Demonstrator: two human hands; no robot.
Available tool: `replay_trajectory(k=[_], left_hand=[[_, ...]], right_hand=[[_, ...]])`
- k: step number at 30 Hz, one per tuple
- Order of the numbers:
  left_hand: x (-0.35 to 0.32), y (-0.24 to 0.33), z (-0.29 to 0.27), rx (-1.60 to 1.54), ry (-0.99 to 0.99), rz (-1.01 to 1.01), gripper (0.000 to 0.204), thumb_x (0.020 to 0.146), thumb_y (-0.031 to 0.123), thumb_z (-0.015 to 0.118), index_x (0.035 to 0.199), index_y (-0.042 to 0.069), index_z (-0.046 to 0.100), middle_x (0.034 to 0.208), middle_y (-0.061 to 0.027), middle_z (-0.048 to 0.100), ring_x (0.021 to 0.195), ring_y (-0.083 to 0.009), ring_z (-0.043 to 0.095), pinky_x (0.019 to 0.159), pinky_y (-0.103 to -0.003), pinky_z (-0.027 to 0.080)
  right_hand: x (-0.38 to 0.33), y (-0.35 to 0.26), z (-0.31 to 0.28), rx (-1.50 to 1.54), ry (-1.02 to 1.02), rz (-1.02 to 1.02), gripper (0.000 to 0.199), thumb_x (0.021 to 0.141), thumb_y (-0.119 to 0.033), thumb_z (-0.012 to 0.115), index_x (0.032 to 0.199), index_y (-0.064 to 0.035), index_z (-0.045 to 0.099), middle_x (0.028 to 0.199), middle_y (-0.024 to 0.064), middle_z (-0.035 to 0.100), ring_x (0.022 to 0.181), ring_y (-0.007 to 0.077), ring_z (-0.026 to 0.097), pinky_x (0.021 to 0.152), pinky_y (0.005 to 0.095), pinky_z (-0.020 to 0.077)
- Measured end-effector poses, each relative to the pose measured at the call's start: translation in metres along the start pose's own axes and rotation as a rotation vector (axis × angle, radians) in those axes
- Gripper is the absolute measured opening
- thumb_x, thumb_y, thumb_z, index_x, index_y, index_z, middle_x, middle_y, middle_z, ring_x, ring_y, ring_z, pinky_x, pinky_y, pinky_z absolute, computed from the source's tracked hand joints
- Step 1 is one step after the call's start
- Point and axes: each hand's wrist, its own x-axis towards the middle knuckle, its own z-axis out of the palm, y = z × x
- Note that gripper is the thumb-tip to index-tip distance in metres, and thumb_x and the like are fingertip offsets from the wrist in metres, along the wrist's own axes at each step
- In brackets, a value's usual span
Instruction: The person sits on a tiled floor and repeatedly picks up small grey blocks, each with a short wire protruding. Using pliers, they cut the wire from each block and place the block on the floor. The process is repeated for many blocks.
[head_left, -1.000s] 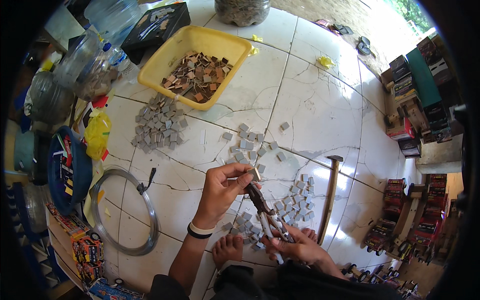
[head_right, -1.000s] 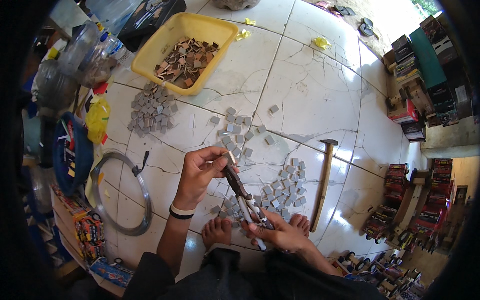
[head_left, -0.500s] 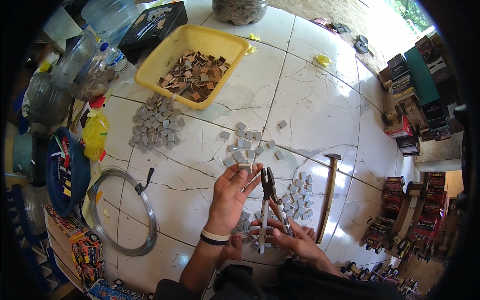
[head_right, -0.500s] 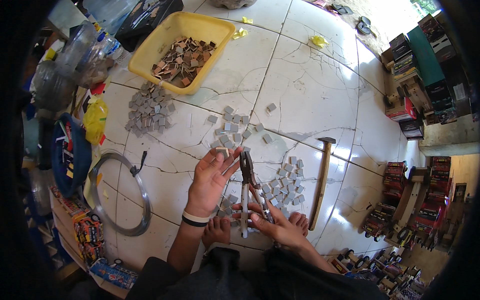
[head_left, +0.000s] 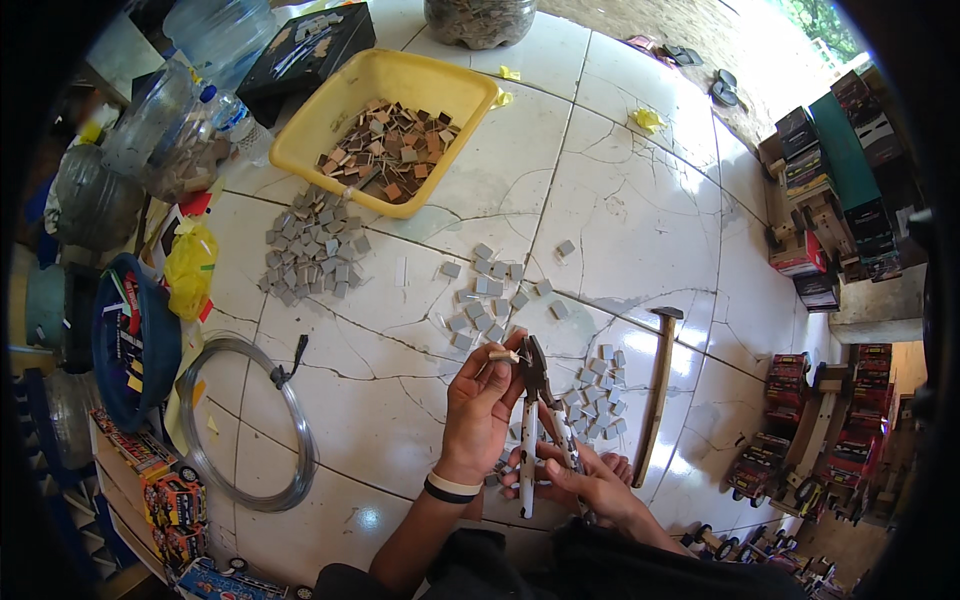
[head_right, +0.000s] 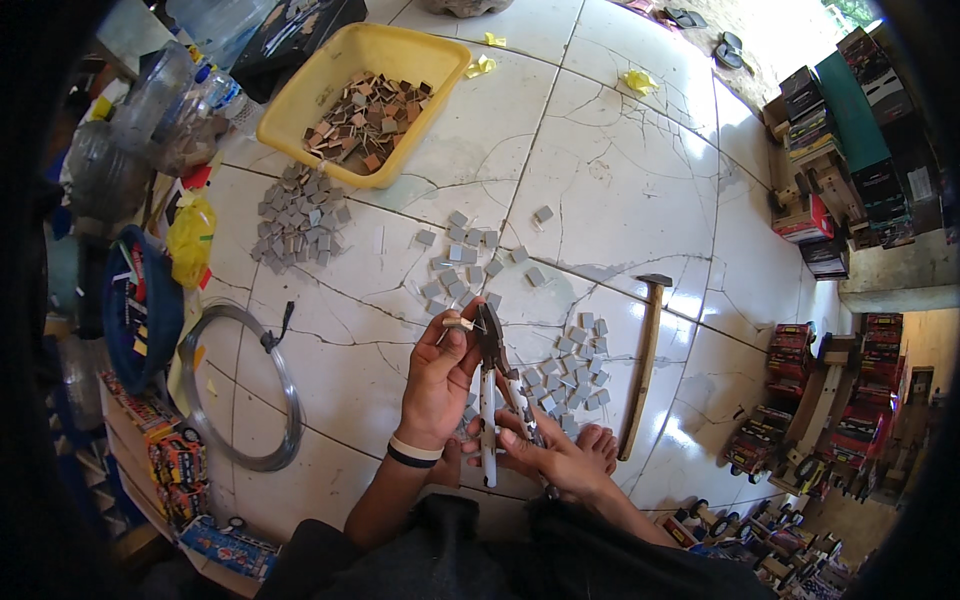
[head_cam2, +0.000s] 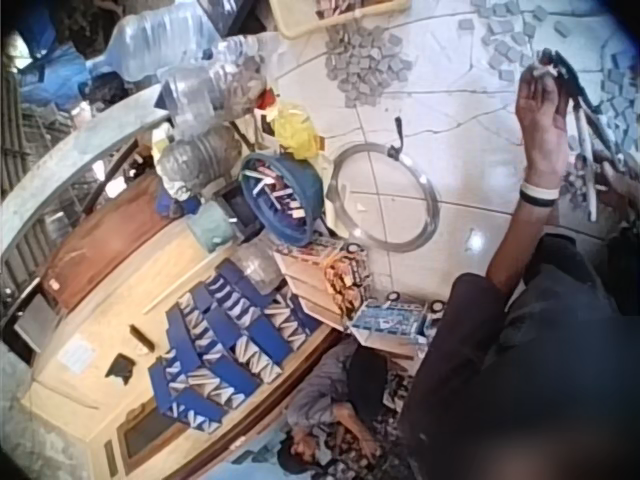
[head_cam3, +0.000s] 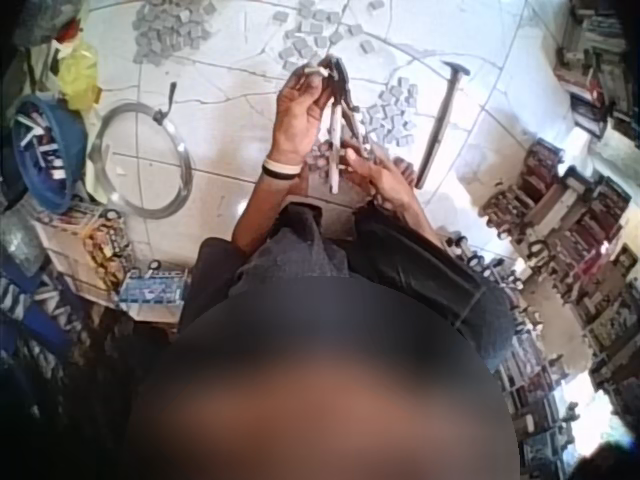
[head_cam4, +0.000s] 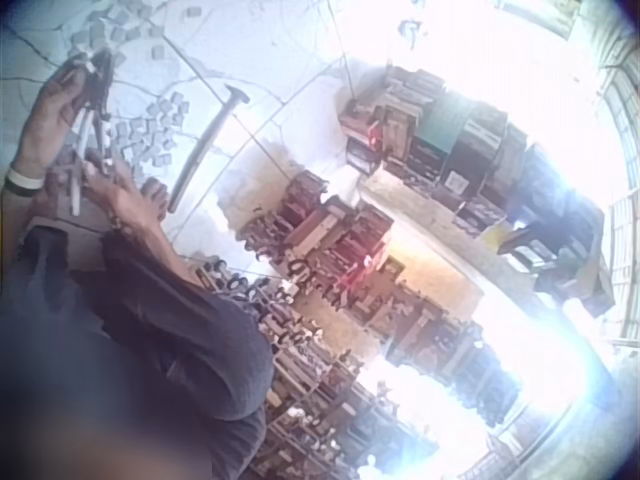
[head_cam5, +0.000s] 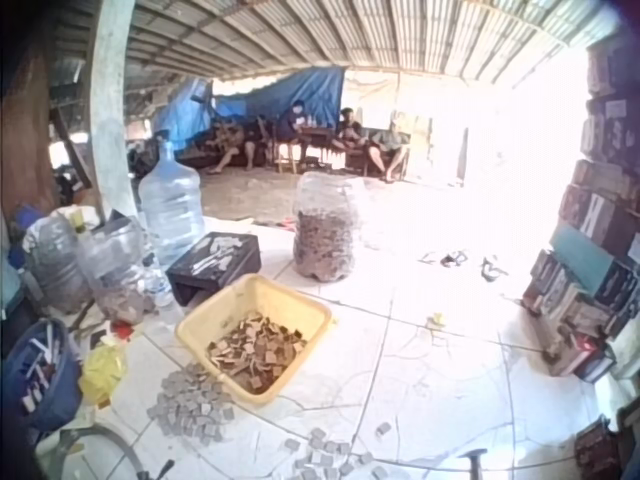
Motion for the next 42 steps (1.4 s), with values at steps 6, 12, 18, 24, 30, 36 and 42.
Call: replay_trajectory(k=[6, 12, 18, 24, 30, 36, 42], left_hand=[[-0.002, 0.001, 0.002, -0.064, -0.031, 0.016, 0.022, 0.106, 0.003, 0.064, 0.128, 0.005, 0.059, 0.155, -0.0194, 0.056, 0.136, -0.0236, 0.062, 0.116, -0.038, 0.054], [-0.004, 0.001, 0.004, -0.064, -0.028, 0.019, 0.022, 0.106, 0.004, 0.064, 0.128, 0.005, 0.059, 0.156, -0.0182, 0.056, 0.137, -0.0237, 0.061, 0.118, -0.038, 0.052], [-0.005, 0.001, 0.004, -0.042, -0.021, 0.011, 0.024, 0.106, 0.005, 0.063, 0.13, 0.005, 0.058, 0.159, -0.0174, 0.053, 0.14, -0.0235, 0.059, 0.119, -0.036, 0.05], [-0.005, -0.001, 0.002, -0.04, -0.002, 0.034, 0.027, 0.104, 0.0, 0.063, 0.13, 0.006, 0.059, 0.159, -0.0184, 0.053, 0.138, -0.0236, 0.06, 0.119, -0.036, 0.05], [-0.004, -0.007, -0.005, -0.061, 0.0, 0.022, 0.026, 0.104, 0.001, 0.064, 0.129, 0.005, 0.059, 0.157, -0.0196, 0.055, 0.137, -0.0243, 0.061, 0.118, -0.036, 0.051], [0.0, -0.013, -0.012, -0.054, 0.013, 0.016, 0.025, 0.104, 0.004, 0.067, 0.128, 0.004, 0.061, 0.154, -0.0218, 0.057, 0.139, -0.0271, 0.06, 0.119, -0.039, 0.051], [0.005, -0.004, 0.002, 0.19, 0.059, 0.096, 0.022, 0.105, 0.006, 0.067, 0.125, -0.002, 0.062, 0.14, -0.02, 0.066, 0.135, -0.0304, 0.063, 0.119, -0.043, 0.049]], right_hand=[[-0.001, 0.0, 0.005, 0.016, 0.052, 0.013, 0.082, 0.113, -0.019, 0.054, 0.174, -0.0235, -0.002, 0.147, 0.0235, 0.053, 0.127, 0.038, 0.064, 0.115, 0.0552, 0.0489], [-0.002, 0.0, 0.004, 0.01, 0.023, 0.0, 0.08, 0.113, -0.019, 0.053, 0.174, -0.0247, 0.001, 0.141, 0.0203, 0.055, 0.123, 0.0365, 0.066, 0.112, 0.0541, 0.0518], [-0.002, 0.002, 0.001, 0.03, 0.01, 0.018, 0.076, 0.111, -0.027, 0.06, 0.173, -0.0221, 0.015, 0.14, 0.0106, 0.059, 0.121, 0.0275, 0.068, 0.105, 0.042, 0.0565], [0.004, 0.005, 0.0, -0.036, -0.004, -0.052, 0.065, 0.113, -0.025, 0.058, 0.168, -0.012, 0.028, 0.13, 0.0122, 0.064, 0.115, 0.025, 0.068, 0.1, 0.0403, 0.0568], [0.016, 0.02, 0.002, 0.107, -0.001, 0.099, 0.022, 0.109, -0.023, 0.065, 0.118, -0.0026, 0.061, 0.097, 0.0051, 0.064, 0.084, 0.016, 0.061, 0.078, 0.0332, 0.0528], [0.027, 0.038, 0.0, -0.219, 0.21, 0.043, 0.018, 0.105, -0.018, 0.071, 0.099, -0.0067, 0.058, 0.071, 0.0007, 0.055, 0.066, 0.0122, 0.053, 0.062, 0.0315, 0.0437], [0.028, 0.038, -0.007, -0.723, 0.55, -0.229, 0.017, 0.106, -0.017, 0.068, 0.115, -0.004, 0.062, 0.074, -0.0009, 0.056, 0.066, 0.0099, 0.05, 0.062, 0.0307, 0.0417]])
